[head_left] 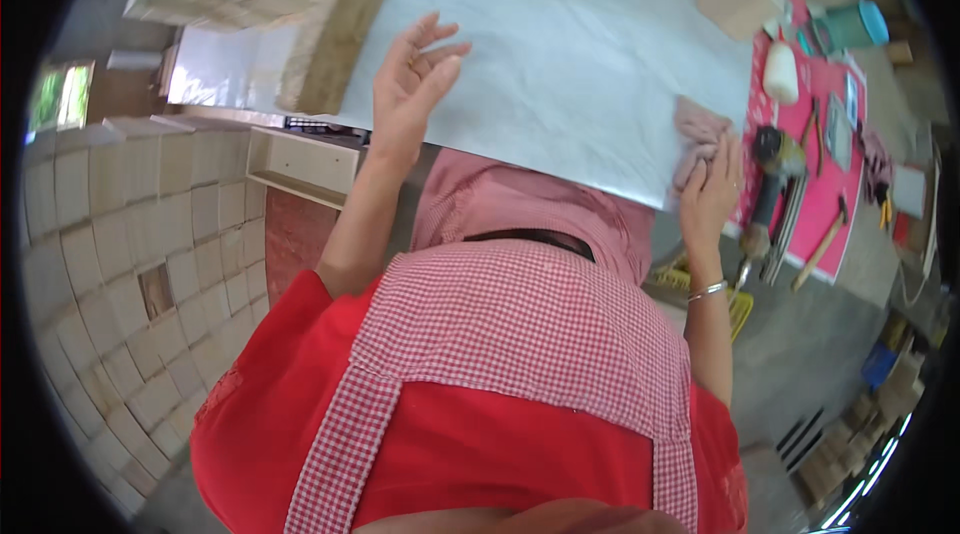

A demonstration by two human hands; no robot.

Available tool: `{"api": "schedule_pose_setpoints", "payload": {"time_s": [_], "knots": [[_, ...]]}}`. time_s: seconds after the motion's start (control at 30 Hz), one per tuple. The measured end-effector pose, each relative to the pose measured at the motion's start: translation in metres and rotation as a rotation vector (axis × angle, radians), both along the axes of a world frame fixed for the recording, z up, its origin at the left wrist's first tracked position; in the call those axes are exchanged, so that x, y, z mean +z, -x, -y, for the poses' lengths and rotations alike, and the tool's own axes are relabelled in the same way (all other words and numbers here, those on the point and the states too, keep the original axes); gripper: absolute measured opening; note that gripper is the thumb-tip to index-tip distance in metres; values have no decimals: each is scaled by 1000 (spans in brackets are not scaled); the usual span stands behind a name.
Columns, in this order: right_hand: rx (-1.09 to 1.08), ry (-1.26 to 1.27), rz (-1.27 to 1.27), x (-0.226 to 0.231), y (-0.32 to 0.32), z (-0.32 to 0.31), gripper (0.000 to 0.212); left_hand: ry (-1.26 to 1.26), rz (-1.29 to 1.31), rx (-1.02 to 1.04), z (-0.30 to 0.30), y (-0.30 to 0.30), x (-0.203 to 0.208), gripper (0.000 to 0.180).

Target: Assembling wooden boxes by applying glue to joints and using a pneumatic stapler to secure the pieces.

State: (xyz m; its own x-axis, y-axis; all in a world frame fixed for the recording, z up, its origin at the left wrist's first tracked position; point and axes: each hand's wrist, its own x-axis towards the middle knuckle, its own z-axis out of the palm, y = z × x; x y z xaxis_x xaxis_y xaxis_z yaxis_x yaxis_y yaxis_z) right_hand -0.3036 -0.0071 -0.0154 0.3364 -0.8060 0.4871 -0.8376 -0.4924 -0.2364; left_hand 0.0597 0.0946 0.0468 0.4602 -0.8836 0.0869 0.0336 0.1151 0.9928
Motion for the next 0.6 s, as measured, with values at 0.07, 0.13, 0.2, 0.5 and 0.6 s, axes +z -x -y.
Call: {"api": "schedule_pose_setpoints", "payload": {"time_s": [0.07, 0.13, 0.2, 0.5, 0.6], "knots": [[14, -172, -46, 18, -54, 13, 39, 25, -23, 48, -16, -3, -1, 53], [-33, -550, -193, 41, -127, 7, 44, 49, -29, 94, -25, -5, 1, 53], [506, -436, 20, 34, -186, -14, 50, 68, -112, 80, -19, 2, 6, 54], [678, -154, -99, -5, -235, 31, 60, 43, 186, 48, -49, -16, 7, 53], [355, -8, -144, -15, -240, 129, 58, -17, -48, 22, -47, -8, -3, 51]]}}
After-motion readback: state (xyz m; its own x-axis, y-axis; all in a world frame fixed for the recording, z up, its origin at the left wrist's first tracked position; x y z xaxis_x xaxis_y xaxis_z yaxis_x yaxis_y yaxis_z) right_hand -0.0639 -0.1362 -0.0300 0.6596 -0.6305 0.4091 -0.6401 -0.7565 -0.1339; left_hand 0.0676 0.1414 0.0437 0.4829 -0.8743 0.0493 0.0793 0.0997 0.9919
